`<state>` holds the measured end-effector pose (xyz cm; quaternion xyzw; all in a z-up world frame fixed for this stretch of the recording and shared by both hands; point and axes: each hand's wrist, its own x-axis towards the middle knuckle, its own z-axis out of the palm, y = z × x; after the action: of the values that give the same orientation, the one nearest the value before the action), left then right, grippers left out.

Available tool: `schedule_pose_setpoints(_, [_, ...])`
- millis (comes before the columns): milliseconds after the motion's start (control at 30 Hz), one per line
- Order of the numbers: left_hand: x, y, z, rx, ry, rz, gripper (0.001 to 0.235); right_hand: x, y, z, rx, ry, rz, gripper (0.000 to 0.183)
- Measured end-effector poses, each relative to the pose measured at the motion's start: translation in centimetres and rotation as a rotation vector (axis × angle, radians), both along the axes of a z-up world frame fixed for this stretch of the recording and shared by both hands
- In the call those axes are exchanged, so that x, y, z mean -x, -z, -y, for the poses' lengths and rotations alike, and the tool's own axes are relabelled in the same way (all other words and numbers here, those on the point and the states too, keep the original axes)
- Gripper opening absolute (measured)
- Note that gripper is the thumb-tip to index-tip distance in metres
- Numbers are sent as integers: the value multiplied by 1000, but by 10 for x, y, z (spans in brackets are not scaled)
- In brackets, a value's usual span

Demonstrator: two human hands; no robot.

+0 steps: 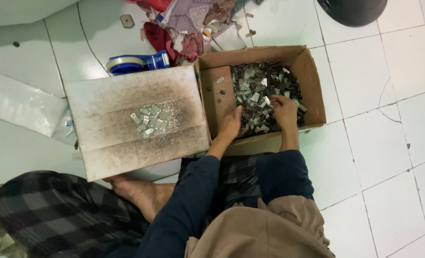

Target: Picking small metal pieces from a cardboard box and placing them into small plastic bags for packaging.

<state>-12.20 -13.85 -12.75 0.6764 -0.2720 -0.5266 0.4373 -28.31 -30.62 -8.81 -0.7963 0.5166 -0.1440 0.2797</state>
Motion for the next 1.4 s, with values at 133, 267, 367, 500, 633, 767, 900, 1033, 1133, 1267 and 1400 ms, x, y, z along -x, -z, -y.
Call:
schedule_pose_setpoints(133, [-8,-38,-4,-142,37,52,92,-7,57,11,-13,-9,-104,33])
schedule_pose_setpoints(267, [-21,-68,-9,-39,0,-8,80,-39,67,8,72,-52,-294,37])
schedule_pose_setpoints(367, [-23,-66,-7,-44,-46,-16,78,-59,37,-6,60,-68,-449,42])
schedule_pose_setpoints(500, [-24,-68,-5,-62,-89,-28,80,-76,12,-16,-21,-102,-600,62])
schedule_pose_setpoints(633, [-23,-66,-6,-65,-105,-5,78,-75,20,-21,-87,-98,-635,48])
schedule_pose_setpoints(767, [-21,-61,-5,-71,-127,10,78,-60,60,-8,-155,-54,-484,29])
schedule_pose_setpoints(900, [-20,-50,-4,-79,-134,35,75,-51,75,0,-188,57,-394,18])
schedule_pose_setpoints(1033, [-21,-53,-3,-90,-129,38,74,-51,61,4,-49,108,-364,18])
schedule_pose_setpoints(1133, [-20,-54,-3,-85,-138,14,75,-55,69,5,61,-45,-289,20])
schedule_pose_setpoints(1267, [-20,-51,-4,-80,-151,13,76,-84,21,-18,125,-255,-507,47])
schedule_pose_setpoints(1400, [-21,-50,-1,-88,-144,30,75,-93,18,-16,81,-293,-627,58])
